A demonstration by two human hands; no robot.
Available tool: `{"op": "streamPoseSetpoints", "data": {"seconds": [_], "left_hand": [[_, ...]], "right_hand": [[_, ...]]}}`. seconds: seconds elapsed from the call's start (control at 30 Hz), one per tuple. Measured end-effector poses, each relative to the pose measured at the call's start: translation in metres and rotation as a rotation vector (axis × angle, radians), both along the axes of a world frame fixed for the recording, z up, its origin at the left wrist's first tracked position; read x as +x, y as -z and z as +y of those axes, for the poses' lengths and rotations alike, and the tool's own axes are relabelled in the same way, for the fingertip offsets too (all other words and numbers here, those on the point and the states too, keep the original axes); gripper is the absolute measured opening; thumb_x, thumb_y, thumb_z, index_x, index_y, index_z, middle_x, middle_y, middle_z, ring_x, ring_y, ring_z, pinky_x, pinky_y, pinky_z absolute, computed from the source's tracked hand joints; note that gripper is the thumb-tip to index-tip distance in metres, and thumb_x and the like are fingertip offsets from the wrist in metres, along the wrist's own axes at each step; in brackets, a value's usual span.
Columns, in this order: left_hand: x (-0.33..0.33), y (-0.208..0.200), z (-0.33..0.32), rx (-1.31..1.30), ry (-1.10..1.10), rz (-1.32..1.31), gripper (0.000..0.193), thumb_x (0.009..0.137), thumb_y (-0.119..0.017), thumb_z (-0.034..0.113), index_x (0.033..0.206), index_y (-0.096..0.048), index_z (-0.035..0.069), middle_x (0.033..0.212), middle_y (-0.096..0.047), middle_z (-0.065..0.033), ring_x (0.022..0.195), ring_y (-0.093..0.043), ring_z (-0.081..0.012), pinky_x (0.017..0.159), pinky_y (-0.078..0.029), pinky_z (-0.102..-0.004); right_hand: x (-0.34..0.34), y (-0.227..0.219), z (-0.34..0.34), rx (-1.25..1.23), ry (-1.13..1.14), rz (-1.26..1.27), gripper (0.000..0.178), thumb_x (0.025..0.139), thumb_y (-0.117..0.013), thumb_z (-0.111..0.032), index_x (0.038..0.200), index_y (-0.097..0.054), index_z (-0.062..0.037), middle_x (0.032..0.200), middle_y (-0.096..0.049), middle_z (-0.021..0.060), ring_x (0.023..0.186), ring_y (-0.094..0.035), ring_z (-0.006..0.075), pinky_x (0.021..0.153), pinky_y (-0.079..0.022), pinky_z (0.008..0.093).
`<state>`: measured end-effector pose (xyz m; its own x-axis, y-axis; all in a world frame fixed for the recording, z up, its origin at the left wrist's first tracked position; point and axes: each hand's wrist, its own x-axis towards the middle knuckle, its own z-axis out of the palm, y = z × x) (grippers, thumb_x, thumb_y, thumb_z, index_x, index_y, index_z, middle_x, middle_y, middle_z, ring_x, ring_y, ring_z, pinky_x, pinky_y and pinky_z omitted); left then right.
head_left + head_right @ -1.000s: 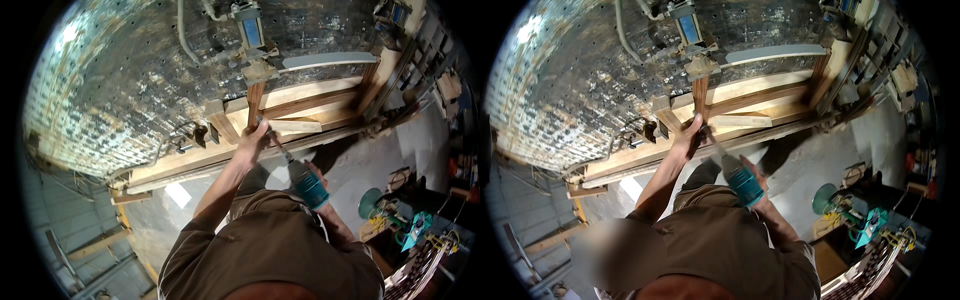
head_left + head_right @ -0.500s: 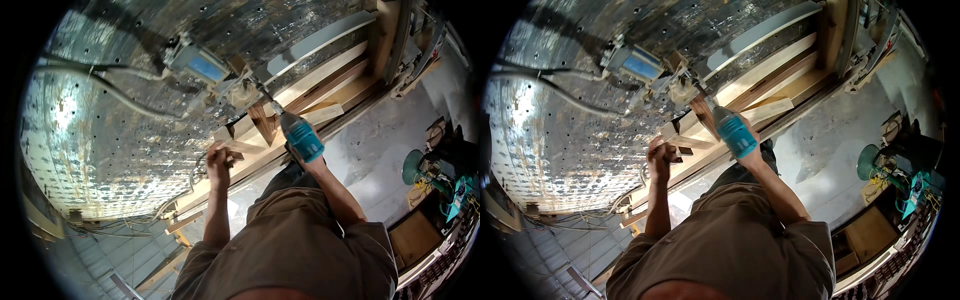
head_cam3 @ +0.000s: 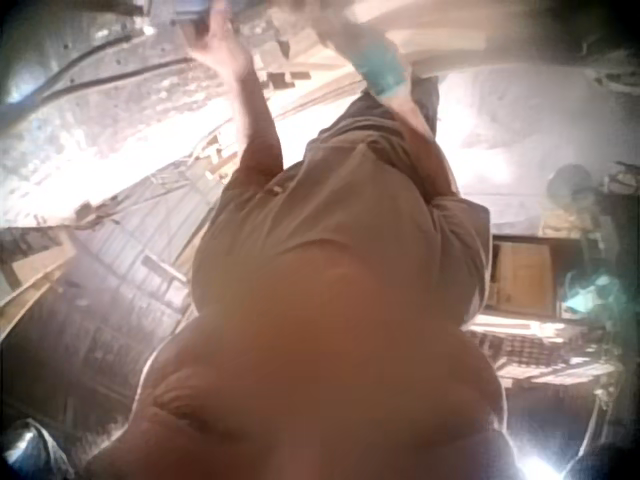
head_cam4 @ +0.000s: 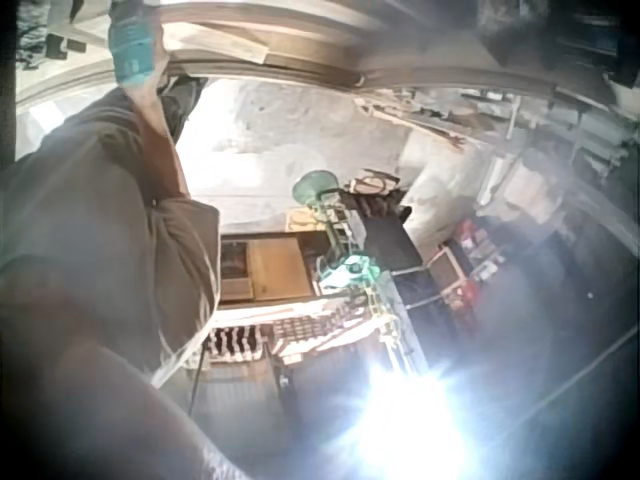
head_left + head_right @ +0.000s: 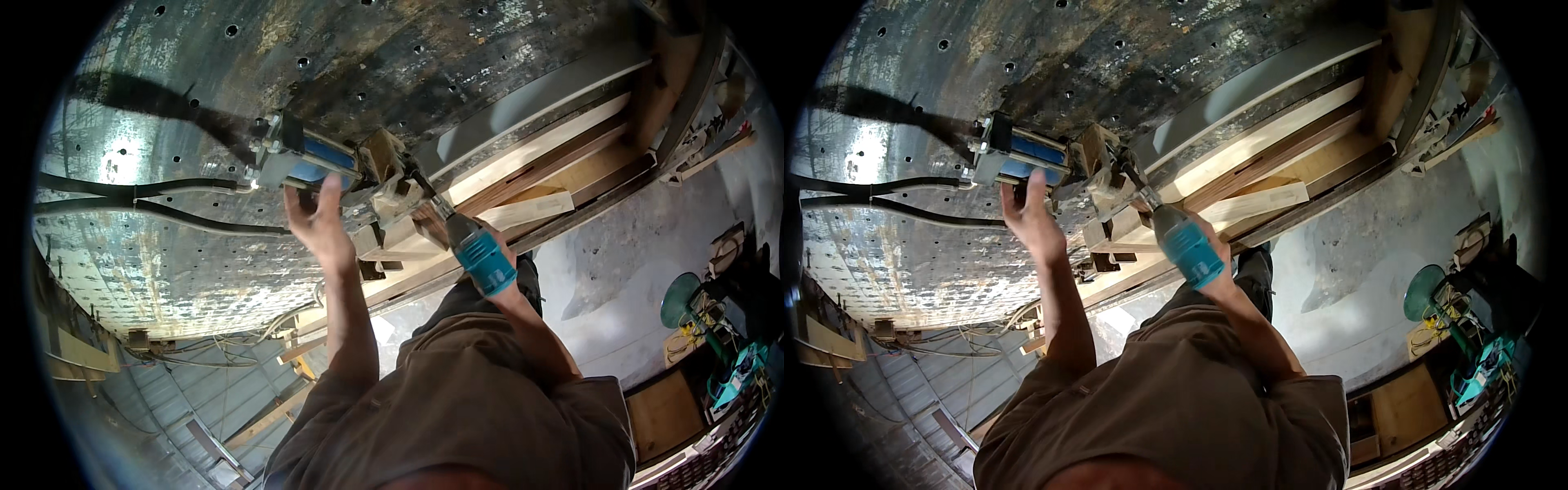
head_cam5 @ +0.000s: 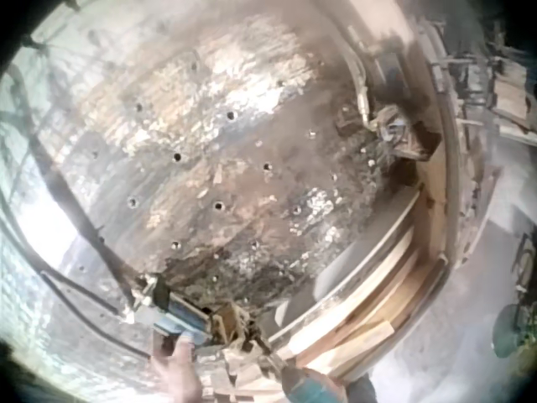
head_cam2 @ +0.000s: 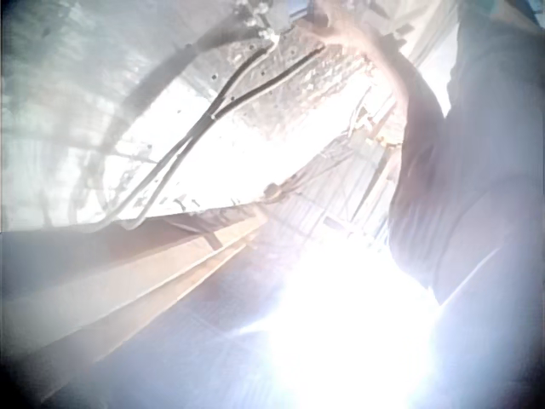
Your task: The person picks up a wooden block from a pile, carries it to a workbench, and uses an impact driver to screw wooden components onto a large curved wooden frame.
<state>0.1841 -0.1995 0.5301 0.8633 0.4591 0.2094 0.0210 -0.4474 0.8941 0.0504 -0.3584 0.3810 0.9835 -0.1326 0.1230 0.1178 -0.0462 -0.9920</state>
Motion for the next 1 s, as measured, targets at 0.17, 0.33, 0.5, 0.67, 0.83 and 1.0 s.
{"op": "streamPoseSetpoints", "data": {"seconds": [0.17, 0.33, 0.5, 0.67, 0.83, 1.0], "left_hand": [[0.042, 0.013, -0.009, -0.13, 0.009, -0.199, 0.042, 0.069, -0.073, -0.002, 0.107, -0.056, -0.005, 0.095, -0.063, -0.0094, 0.086, -0.06, -0.0165, 0.077, -0.05, -0.0313], [0.053, 0.003, -0.005, -0.268, 0.067, -0.25, 0.041, 0.06, -0.063, -0.009, 0.1, -0.061, -0.002, 0.086, -0.062, -0.0062, 0.079, -0.058, -0.014, 0.073, -0.049, -0.0287], [0.039, -0.001, 0.016, 0.267, 0.058, -0.144, 0.051, 0.053, -0.063, 0.006, 0.104, -0.059, -0.002, 0.091, -0.06, -0.0098, 0.074, -0.057, -0.0191, 0.07, -0.047, -0.0319], [0.022, -0.012, 0.049, 0.837, 0.212, -0.304, 0.064, 0.054, -0.069, 0.012, 0.116, -0.057, 0.001, 0.096, -0.06, -0.0096, 0.074, -0.058, -0.0201, 0.067, -0.048, -0.0304], [0.003, -0.018, 0.055, 0.466, 0.083, -0.115, 0.058, 0.054, -0.069, 0.014, 0.111, -0.063, 0.006, 0.098, -0.061, -0.0114, 0.078, -0.061, -0.0249, 0.063, -0.05, -0.034], [0.001, -0.036, 0.056, 0.502, 0.012, -0.076, 0.063, 0.057, -0.068, 0.012, 0.118, -0.059, 0.002, 0.103, -0.061, -0.015, 0.089, -0.059, -0.0241, 0.075, -0.049, -0.0323]], "right_hand": [[0.006, -0.011, 0.014, -0.11, -0.074, 0.05, 0.065, 0.074, -0.07, -0.013, 0.131, -0.042, 0.0016, 0.115, -0.06, 0.0169, 0.093, -0.065, 0.0248, 0.079, -0.051, 0.0299], [0.008, -0.004, 0.024, -0.02, -0.037, 0.058, 0.062, 0.075, -0.069, -0.011, 0.131, -0.044, -0.0017, 0.103, -0.065, 0.0162, 0.083, -0.067, 0.0265, 0.074, -0.052, 0.0324], [0.006, 0.004, 0.034, -0.078, -0.021, 0.008, 0.061, 0.075, -0.071, -0.011, 0.129, -0.046, 0.0006, 0.104, -0.065, 0.0162, 0.085, -0.067, 0.0256, 0.075, -0.053, 0.0332], [-0.01, 0.041, 0.053, 0.001, -0.013, 0.011, 0.05, 0.08, -0.067, -0.009, 0.125, -0.05, 0.0038, 0.103, -0.066, 0.016, 0.083, -0.067, 0.0226, 0.074, -0.054, 0.0303], [0.017, 0.0, 0.058, -0.24, 0.121, -0.226, 0.035, 0.085, -0.061, -0.01, 0.117, -0.056, 0.0054, 0.094, -0.067, 0.0148, 0.078, -0.067, 0.0208, 0.069, -0.055, 0.0306], [-0.011, 0.034, 0.078, 0.522, 0.035, 0.431, 0.038, 0.082, -0.067, -0.014, 0.115, -0.058, 0.0044, 0.094, -0.067, 0.0168, 0.077, -0.068, 0.0203, 0.066, -0.056, 0.0289]]}}
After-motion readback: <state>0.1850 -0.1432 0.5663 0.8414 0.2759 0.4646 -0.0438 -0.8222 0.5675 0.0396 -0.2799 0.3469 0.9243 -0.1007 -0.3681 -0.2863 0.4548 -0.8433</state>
